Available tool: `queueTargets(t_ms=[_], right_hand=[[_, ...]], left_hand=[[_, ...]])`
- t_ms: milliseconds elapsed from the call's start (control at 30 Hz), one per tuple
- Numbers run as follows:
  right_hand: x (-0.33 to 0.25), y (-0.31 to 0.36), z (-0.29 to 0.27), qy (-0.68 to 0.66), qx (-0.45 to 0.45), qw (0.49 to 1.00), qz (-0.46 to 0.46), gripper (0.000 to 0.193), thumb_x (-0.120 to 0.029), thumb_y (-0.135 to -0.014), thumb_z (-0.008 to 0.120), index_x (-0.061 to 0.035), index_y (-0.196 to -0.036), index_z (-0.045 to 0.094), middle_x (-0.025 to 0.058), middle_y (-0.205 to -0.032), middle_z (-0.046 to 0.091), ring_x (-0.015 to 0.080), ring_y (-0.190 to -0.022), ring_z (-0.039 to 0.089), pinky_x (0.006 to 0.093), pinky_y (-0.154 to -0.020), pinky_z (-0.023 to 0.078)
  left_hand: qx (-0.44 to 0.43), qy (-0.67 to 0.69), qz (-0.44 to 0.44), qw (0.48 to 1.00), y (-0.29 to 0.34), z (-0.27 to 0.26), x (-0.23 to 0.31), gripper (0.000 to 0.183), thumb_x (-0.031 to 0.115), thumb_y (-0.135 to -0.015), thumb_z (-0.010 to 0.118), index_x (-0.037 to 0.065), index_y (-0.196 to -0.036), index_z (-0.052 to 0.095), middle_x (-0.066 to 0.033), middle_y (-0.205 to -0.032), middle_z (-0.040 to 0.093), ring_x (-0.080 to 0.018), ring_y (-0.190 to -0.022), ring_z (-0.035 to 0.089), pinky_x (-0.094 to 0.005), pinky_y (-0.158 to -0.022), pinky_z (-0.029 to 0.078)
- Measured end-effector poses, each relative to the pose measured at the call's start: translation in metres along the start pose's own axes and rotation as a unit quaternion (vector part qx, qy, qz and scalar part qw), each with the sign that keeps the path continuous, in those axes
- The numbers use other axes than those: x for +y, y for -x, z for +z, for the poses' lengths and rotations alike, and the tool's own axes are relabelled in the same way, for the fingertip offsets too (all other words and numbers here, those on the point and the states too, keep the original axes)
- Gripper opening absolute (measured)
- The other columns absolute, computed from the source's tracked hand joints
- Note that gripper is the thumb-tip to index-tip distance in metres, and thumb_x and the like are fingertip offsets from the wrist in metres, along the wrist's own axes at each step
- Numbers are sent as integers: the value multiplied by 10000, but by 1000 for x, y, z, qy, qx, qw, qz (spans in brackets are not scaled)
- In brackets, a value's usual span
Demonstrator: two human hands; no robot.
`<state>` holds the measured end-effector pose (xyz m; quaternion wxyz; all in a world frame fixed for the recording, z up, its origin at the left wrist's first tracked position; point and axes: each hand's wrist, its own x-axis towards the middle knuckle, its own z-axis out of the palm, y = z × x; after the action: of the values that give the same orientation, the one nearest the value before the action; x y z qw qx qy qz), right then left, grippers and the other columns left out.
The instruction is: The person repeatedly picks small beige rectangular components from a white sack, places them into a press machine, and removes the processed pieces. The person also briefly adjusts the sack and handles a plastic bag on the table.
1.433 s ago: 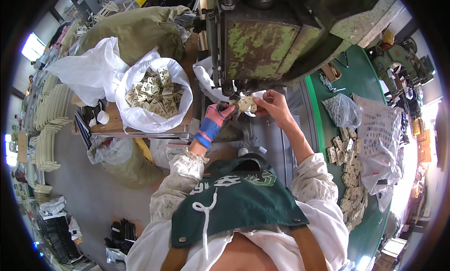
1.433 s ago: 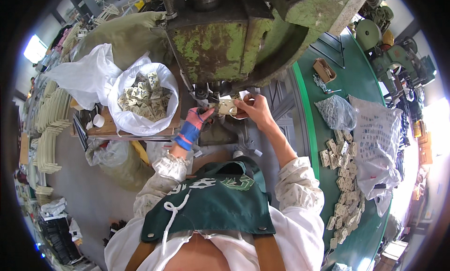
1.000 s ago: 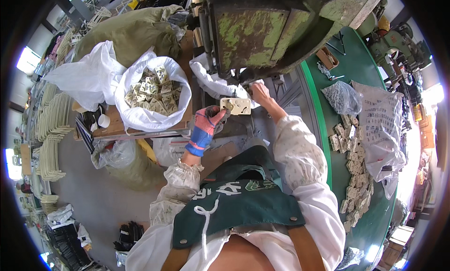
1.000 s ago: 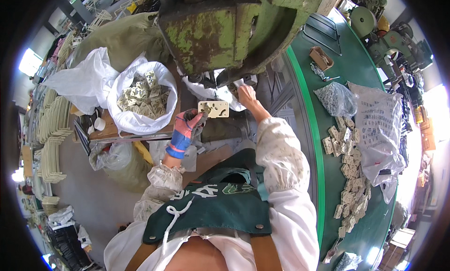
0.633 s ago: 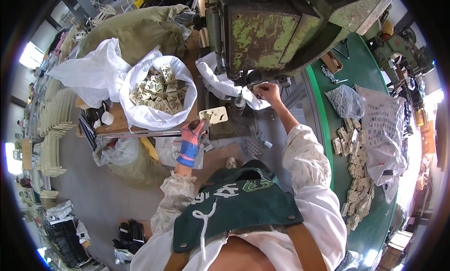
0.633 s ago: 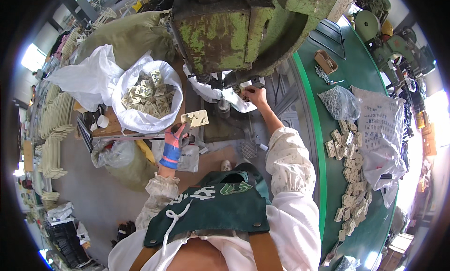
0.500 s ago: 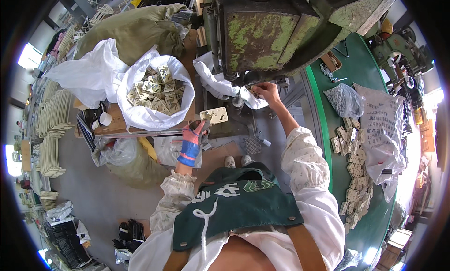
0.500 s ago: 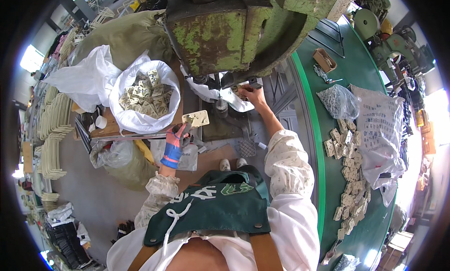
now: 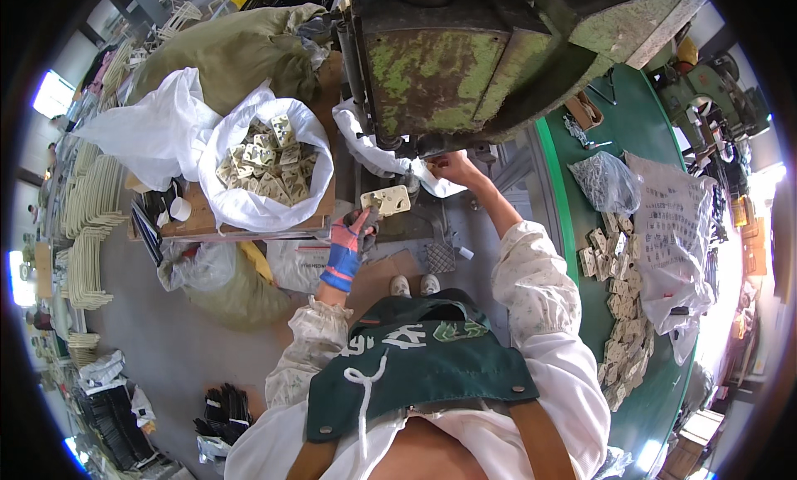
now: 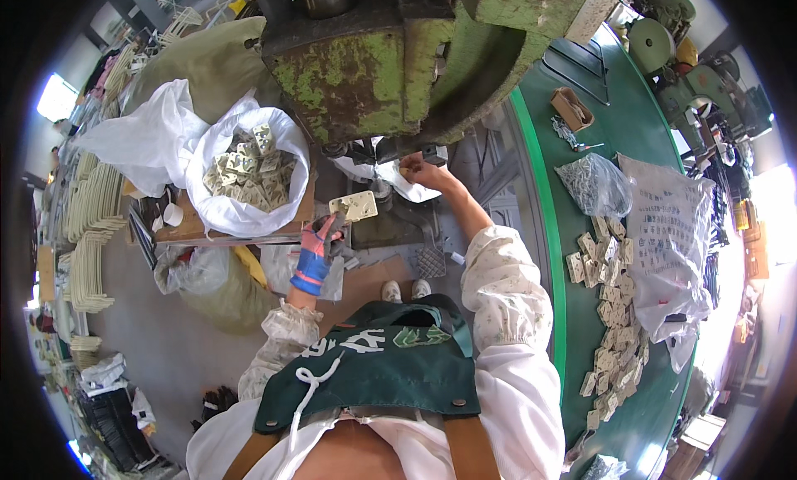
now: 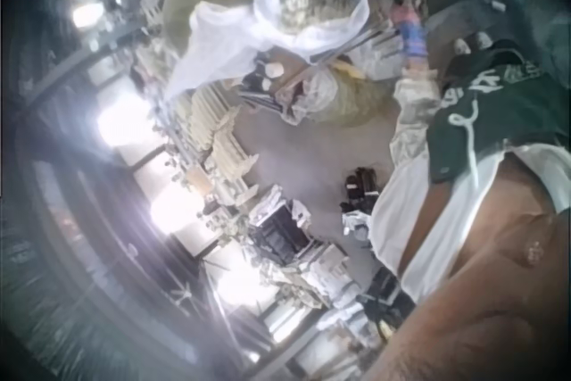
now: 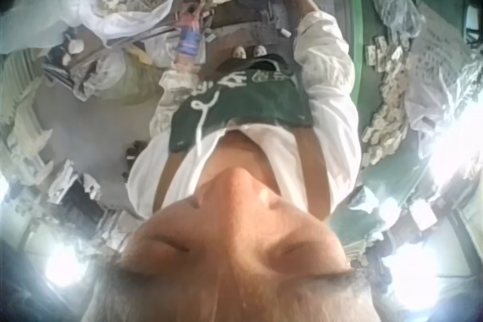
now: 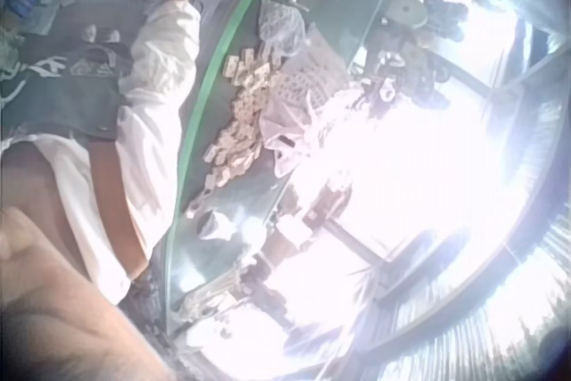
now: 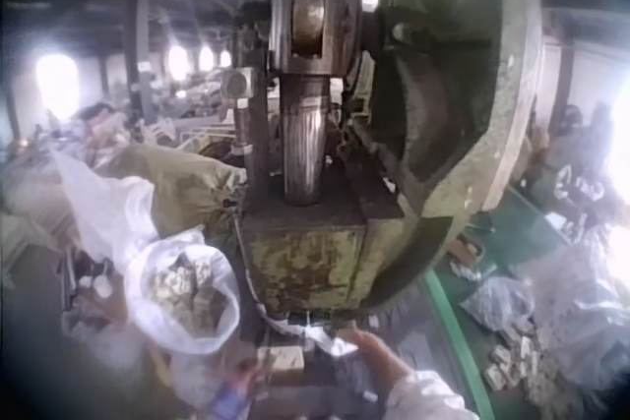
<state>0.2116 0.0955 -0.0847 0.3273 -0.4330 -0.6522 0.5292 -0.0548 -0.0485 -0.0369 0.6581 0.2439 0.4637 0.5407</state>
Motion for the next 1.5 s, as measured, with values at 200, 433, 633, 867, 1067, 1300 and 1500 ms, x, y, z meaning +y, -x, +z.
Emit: queueTargets(t_ms=[200,433,633,867,1067,1300,1500], right_hand=[[-21,0,-5,14,38,995,92,157,-171,-806,594,-30,-864,631,49,-737,631,128,-624,571,265,-557,447],[-118,64,26,-263,81,961,23,264,-27,-813,643,102,-1039,599,159,-946,651,189,-786,653,289,-740,553],[-131,63,51,-260,143,953,53,233,-16,-811,649,124,-990,597,158,-877,658,188,-710,660,259,-677,566],[-121,60,57,-307,143,936,95,182,-24,-822,639,113,-936,603,143,-848,654,177,-697,656,239,-647,564],[-111,63,60,-308,139,937,94,139,-27,-843,614,95,-909,606,126,-843,647,165,-738,649,233,-682,556],[-103,85,37,-187,154,966,87,151,-88,-838,652,44,-906,622,46,-785,644,89,-699,595,218,-672,518],[-138,97,29,-301,126,943,65,203,-83,-837,655,36,-996,613,49,-859,636,94,-736,597,215,-714,516]], left_hand=[[32,-10,18,999,5,1,0,163,185,-812,682,39,-807,612,-33,-670,587,-81,-493,514,-209,-405,356],[41,-75,69,994,13,8,19,160,210,-839,645,58,-807,609,-3,-651,561,-57,-512,507,-189,-430,358],[21,-57,150,987,1,6,8,143,196,-847,633,54,-840,622,1,-674,557,-48,-546,502,-191,-436,350],[-11,-75,149,986,-3,28,21,123,176,-833,646,57,-865,637,4,-699,577,-44,-581,511,-189,-477,374],[-41,-131,161,977,-11,49,18,140,197,-825,655,59,-843,656,10,-718,616,-44,-584,525,-188,-486,389],[-90,-250,148,953,-36,17,6,361,48,-757,588,78,-1117,584,-109,-814,616,-209,-676,586,-289,-623,468],[-94,-307,118,940,-33,22,16,270,62,-798,581,89,-1063,625,-105,-803,635,-184,-707,612,-292,-624,475]])
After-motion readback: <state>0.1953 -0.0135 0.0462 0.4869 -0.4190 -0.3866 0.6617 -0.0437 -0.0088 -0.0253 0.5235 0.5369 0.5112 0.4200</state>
